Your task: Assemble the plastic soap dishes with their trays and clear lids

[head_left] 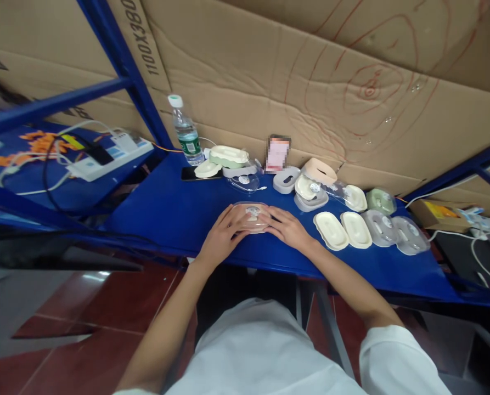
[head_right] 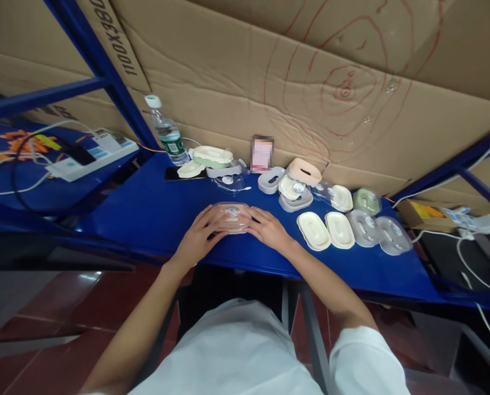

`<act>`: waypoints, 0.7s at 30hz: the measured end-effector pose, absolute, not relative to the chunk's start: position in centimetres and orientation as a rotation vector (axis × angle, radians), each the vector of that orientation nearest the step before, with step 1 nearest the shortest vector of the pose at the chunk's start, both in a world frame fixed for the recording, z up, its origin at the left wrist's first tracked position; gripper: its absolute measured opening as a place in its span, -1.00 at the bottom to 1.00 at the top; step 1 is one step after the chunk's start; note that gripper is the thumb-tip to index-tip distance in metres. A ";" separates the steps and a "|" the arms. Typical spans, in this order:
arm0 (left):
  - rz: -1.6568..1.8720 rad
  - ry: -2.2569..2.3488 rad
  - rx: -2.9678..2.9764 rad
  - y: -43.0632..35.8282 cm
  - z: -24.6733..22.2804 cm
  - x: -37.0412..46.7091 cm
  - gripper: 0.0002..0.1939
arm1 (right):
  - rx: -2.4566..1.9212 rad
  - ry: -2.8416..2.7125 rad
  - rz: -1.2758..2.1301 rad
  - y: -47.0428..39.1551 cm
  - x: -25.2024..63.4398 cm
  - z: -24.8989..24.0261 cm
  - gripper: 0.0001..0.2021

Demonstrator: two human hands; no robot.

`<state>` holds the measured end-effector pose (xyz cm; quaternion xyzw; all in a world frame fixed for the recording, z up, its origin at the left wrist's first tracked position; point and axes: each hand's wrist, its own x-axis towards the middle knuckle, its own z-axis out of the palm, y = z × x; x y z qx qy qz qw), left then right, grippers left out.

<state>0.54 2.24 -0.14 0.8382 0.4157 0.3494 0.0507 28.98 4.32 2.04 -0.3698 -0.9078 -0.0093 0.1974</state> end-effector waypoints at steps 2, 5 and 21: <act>1.075 1.291 2.563 2.0 -0.1 0.6 -0.49 | -1.035 -2.559 -0.072 4.2 28.8 2.2 -0.54; 1.074 1.328 2.591 1.5 -0.2 0.6 -0.49 | -1.033 -2.589 -0.122 4.0 28.6 2.4 -0.54; 1.089 1.618 2.477 3.9 0.4 -2.6 -0.50 | -1.216 -2.485 -0.067 4.4 29.2 2.5 -0.48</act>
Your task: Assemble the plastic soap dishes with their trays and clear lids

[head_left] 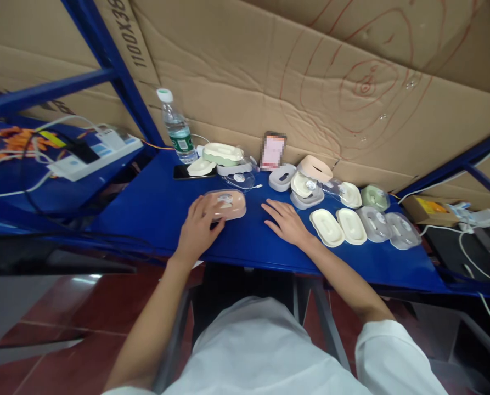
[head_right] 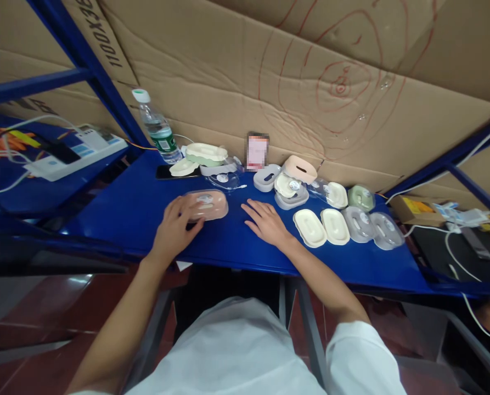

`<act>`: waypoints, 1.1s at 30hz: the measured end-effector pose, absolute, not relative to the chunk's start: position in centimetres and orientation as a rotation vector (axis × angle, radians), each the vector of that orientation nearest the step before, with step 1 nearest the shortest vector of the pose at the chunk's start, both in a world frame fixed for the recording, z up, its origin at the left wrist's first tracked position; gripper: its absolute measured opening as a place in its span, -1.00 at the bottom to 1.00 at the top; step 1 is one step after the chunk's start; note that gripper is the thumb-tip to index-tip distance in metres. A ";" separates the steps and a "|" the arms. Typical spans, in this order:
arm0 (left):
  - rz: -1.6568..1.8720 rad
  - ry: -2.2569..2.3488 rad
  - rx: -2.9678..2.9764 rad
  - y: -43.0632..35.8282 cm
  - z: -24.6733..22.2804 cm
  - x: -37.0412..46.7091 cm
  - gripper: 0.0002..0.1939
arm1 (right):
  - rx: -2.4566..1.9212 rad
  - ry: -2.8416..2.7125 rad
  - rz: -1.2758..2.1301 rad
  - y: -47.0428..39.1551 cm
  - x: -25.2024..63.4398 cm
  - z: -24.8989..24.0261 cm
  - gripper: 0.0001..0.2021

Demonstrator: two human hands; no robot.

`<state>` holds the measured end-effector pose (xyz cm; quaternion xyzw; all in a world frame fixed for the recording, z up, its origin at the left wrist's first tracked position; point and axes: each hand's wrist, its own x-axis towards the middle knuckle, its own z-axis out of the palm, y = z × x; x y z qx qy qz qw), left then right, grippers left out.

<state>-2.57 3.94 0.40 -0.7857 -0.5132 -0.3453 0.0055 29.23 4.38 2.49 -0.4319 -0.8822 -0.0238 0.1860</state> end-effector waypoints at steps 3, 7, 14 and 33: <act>-1.079 -1.689 -2.408 5.2 0.5 -4.7 -0.45 | -1.240 -2.472 -0.049 4.4 29.4 2.8 -0.53; -1.050 -1.785 -2.345 6.6 0.3 -7.5 -0.40 | -1.329 -2.395 -0.094 4.5 29.8 3.2 -0.55; -0.933 -1.841 -2.295 6.7 0.7 -8.0 -0.26 | -1.523 -2.298 -0.090 5.0 30.7 2.4 -0.59; -0.725 -0.860 -3.065 10.6 4.7 7.1 -0.63 | -2.012 -1.961 -0.261 13.3 40.3 9.1 -0.56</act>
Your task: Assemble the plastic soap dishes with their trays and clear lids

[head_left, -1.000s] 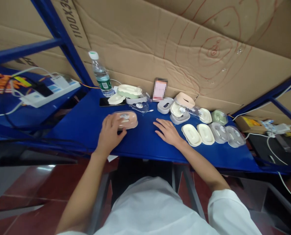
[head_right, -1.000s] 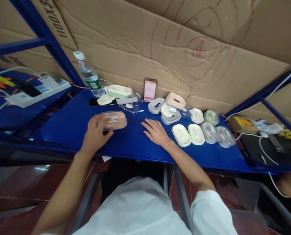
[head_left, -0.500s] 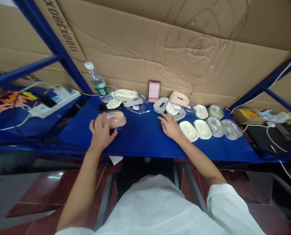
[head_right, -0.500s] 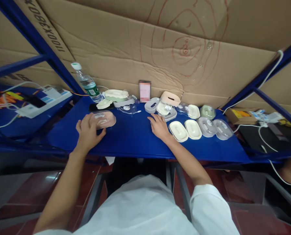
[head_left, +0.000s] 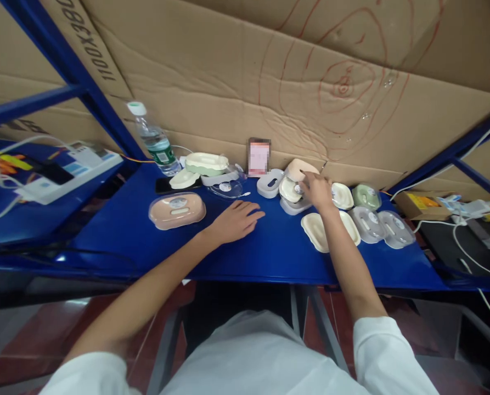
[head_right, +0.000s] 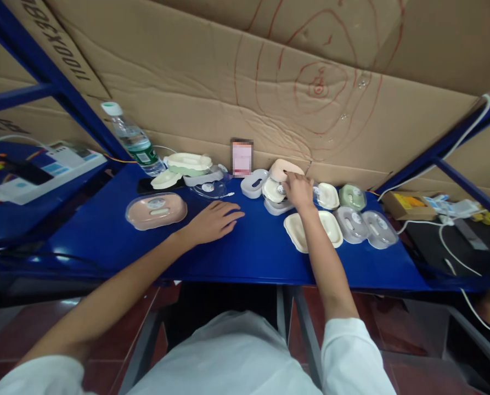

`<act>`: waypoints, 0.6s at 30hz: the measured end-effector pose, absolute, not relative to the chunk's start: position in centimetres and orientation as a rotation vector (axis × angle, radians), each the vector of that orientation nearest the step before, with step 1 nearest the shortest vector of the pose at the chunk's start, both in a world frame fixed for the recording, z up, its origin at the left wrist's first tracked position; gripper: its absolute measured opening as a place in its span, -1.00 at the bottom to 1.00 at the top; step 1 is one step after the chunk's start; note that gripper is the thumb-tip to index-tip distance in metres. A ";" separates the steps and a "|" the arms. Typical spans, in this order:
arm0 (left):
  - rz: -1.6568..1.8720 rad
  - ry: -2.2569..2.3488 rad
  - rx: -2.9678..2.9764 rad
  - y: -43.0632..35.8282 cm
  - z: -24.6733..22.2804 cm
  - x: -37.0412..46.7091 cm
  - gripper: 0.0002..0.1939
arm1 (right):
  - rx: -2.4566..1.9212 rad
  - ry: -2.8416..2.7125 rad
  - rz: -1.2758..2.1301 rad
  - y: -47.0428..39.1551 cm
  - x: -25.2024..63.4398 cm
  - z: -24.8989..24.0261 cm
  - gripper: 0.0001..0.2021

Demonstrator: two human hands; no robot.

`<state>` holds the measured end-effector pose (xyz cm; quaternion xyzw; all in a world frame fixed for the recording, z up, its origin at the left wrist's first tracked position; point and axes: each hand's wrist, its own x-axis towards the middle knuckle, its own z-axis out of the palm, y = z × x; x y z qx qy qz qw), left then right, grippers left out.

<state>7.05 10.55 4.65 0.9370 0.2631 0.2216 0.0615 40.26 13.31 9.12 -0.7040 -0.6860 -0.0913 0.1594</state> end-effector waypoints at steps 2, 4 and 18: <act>0.683 0.757 2.822 11.2 4.7 7.7 -0.64 | -1.929 -1.989 -0.303 12.5 40.2 9.1 -0.59; 0.754 0.762 2.732 11.6 4.6 7.6 -0.62 | -1.756 -2.056 -0.349 11.0 39.4 9.0 -0.61; 0.894 1.008 2.257 11.7 1.5 6.5 -0.28 | -1.150 -2.238 -0.418 5.6 32.2 5.1 -0.73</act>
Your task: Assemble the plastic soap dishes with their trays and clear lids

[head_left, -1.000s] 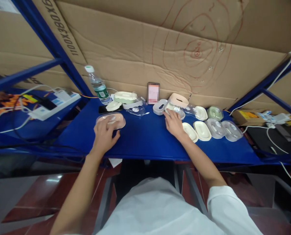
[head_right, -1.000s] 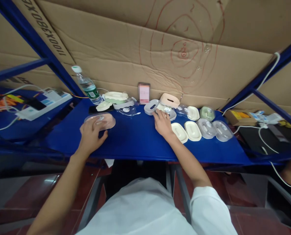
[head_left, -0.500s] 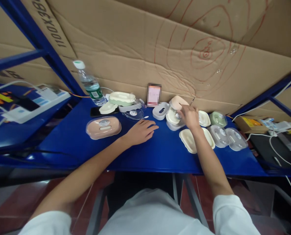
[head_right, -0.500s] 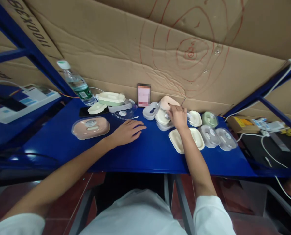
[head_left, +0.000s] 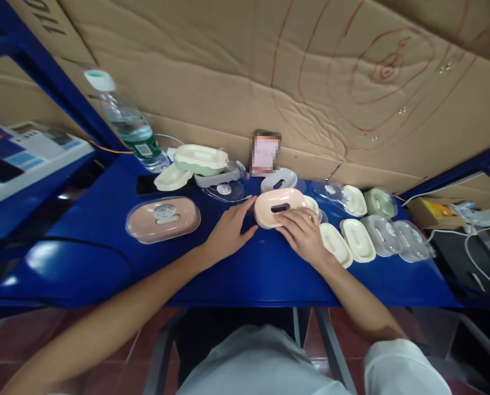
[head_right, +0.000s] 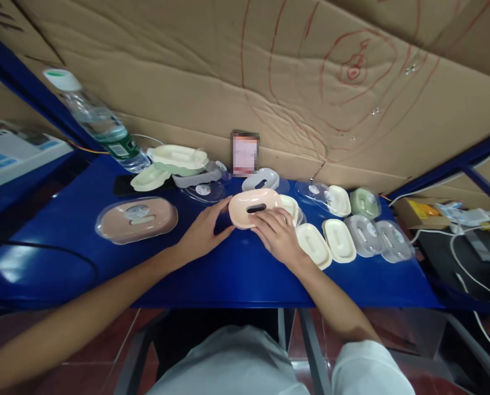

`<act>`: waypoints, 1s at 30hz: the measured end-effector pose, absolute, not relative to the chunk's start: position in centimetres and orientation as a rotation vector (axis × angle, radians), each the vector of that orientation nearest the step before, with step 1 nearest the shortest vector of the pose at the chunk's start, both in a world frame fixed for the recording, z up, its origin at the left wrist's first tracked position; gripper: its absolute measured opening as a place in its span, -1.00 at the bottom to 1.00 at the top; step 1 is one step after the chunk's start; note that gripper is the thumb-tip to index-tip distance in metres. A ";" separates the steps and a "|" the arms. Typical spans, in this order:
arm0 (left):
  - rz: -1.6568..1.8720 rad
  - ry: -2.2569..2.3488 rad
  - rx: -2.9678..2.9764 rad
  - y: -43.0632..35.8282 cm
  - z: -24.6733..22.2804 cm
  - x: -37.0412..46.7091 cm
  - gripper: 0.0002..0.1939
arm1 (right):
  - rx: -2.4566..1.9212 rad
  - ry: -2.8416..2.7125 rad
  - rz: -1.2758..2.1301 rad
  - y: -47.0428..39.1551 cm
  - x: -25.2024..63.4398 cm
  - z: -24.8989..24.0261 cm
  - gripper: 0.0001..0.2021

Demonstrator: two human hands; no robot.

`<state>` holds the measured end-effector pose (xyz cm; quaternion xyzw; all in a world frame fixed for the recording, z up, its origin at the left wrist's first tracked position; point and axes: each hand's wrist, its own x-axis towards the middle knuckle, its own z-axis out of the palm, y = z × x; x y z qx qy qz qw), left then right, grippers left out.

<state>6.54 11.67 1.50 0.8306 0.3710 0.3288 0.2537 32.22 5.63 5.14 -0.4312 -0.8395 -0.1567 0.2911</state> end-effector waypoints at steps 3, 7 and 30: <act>0.781 1.086 2.403 11.0 1.7 6.2 -0.45 | -1.220 -2.132 -0.364 6.3 33.1 4.9 -0.72; 0.741 0.988 2.634 9.8 2.1 7.1 -0.44 | -1.280 -1.901 -0.278 7.0 34.3 4.5 -0.70; 0.555 1.242 2.546 11.3 2.3 5.8 -0.58 | -0.495 -2.420 -0.064 2.0 28.6 5.2 -0.66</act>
